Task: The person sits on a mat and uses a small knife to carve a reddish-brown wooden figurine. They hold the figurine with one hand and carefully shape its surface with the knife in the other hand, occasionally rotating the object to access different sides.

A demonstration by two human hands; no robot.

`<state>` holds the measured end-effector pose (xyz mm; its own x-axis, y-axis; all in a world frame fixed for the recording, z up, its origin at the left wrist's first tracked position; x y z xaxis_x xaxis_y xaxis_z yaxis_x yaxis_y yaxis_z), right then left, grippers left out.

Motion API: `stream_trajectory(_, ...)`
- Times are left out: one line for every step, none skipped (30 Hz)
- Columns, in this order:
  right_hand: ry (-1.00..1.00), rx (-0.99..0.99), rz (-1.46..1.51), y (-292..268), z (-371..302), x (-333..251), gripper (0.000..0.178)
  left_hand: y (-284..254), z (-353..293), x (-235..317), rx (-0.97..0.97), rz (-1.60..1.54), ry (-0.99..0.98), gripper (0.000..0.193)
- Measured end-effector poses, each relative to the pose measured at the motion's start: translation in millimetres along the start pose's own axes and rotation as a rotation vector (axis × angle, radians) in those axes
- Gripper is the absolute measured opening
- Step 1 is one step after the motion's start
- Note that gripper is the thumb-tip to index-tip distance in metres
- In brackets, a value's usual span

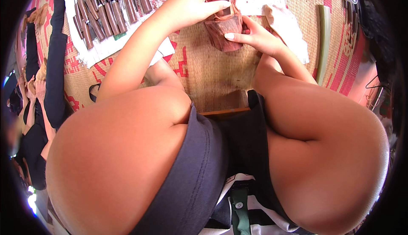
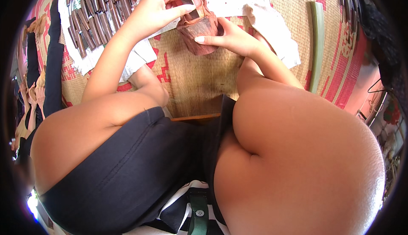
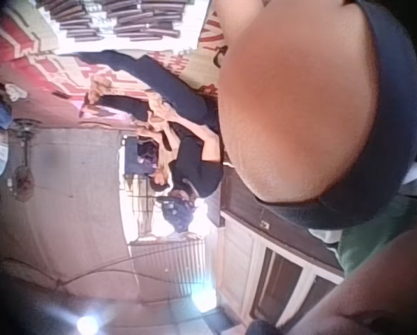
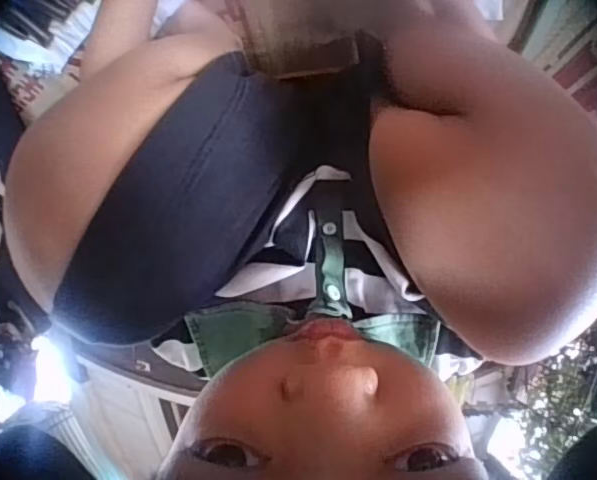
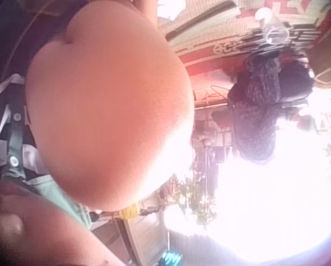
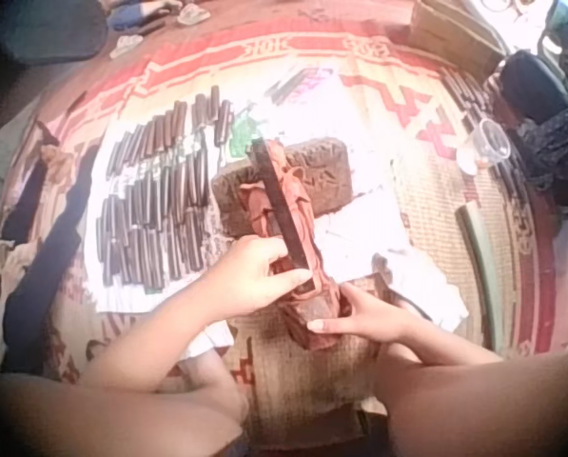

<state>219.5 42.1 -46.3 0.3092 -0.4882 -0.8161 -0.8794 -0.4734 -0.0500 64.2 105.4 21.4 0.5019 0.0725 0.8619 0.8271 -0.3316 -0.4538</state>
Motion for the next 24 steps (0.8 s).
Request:
stream_trajectory(-0.005,0.004,0.001,0,0,0,0.091,0,1,-2,0.001,-0.009,-0.011,0.025)
stream_trajectory(-0.01,0.008,0.001,0,0,0,0.09,-6,2,-4,0.053,-0.013,-0.024,0.023)
stream_trajectory(-0.012,0.012,-0.016,1,0,-2,0.089,-11,1,-5,0.093,-0.062,-0.009,0.022)
stream_trajectory(-0.013,0.022,-0.034,0,-1,-3,0.087,-16,0,-7,0.129,-0.114,0.009,0.021)
stream_trajectory(-0.015,0.031,-0.052,-2,-3,-4,0.086,-22,-2,-10,0.165,-0.167,0.028,0.021)
stream_trajectory(-0.038,0.05,-0.059,-4,-6,-9,0.084,-28,-4,-18,0.181,-0.169,-0.02,0.018)
stream_trajectory(-0.065,0.061,-0.062,-5,-10,-17,0.082,-34,-7,-21,0.211,-0.212,-0.03,0.018)
stream_trajectory(-0.092,0.073,-0.066,-6,-12,-22,0.08,-40,-11,-25,0.241,-0.254,-0.039,0.018)
stream_trajectory(-0.094,0.08,-0.074,-6,-12,-21,0.079,-44,-14,-25,0.27,-0.297,-0.049,0.017)
stream_trajectory(-0.094,0.088,-0.084,-7,-11,-20,0.077,-45,-19,-20,0.33,-0.365,-0.056,0.017)
stream_trajectory(-0.094,0.096,-0.093,-8,-11,-19,0.076,-41,-22,-14,0.32,-0.389,-0.065,0.018)
stream_trajectory(-0.112,0.105,-0.112,-8,-10,-20,0.075,-37,-24,-9,0.311,-0.413,-0.074,0.018)
stream_trajectory(-0.127,0.117,-0.133,-9,-10,-21,0.074,-34,-24,-5,0.299,-0.441,-0.081,0.018)
stream_trajectory(-0.143,0.13,-0.155,-10,-11,-22,0.073,-30,-23,-12,0.309,-0.442,-0.082,0.017)
stream_trajectory(-0.127,0.141,-0.137,-11,-12,-21,0.071,-26,-22,-17,0.298,-0.453,-0.088,0.017)
stream_trajectory(-0.113,0.146,-0.117,-12,-12,-20,0.07,-25,-21,-21,0.291,-0.46,-0.098,0.018)
stream_trajectory(-0.1,0.151,-0.097,-13,-11,-19,0.068,-23,-21,-24,0.284,-0.466,-0.107,0.018)
stream_trajectory(-0.082,0.191,-0.039,-18,-9,-13,0.064,-23,-22,-25,0.296,-0.5,-0.11,0.018)
stream_trajectory(-0.063,0.231,0.018,-24,-6,-6,0.061,-23,-23,-27,0.318,-0.507,-0.125,0.019)
stream_trajectory(-0.152,0.354,-0.119,-32,-9,-9,0.055,-24,-23,-26,0.34,-0.515,-0.14,0.019)
stream_trajectory(-0.343,0.409,-0.259,-36,-13,-24,0.053,-25,-23,-26,0.361,-0.524,-0.154,0.02)
stream_trajectory(-0.531,0.463,-0.399,-38,-21,-43,0.052,-26,-23,-27,0.374,-0.511,-0.151,0.02)
stream_trajectory(-0.717,0.514,-0.541,-39,-29,-61,0.051,-28,-23,-28,0.386,-0.498,-0.148,0.02)
stream_trajectory(-0.818,0.476,-0.714,-32,-29,-72,0.05,-29,-24,-29,0.405,-0.482,-0.15,0.02)
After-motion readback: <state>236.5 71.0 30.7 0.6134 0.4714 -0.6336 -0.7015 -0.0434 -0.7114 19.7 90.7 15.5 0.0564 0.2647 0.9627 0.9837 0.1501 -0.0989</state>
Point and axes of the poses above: each hand's wrist, its own z-axis towards the middle knuckle, its own y-axis out of the palm, x = y × z, the point moved 6 cm from there along z, towards the middle knuckle, and after that the axes turned 13 degrees about x, right-handed, at the moved point
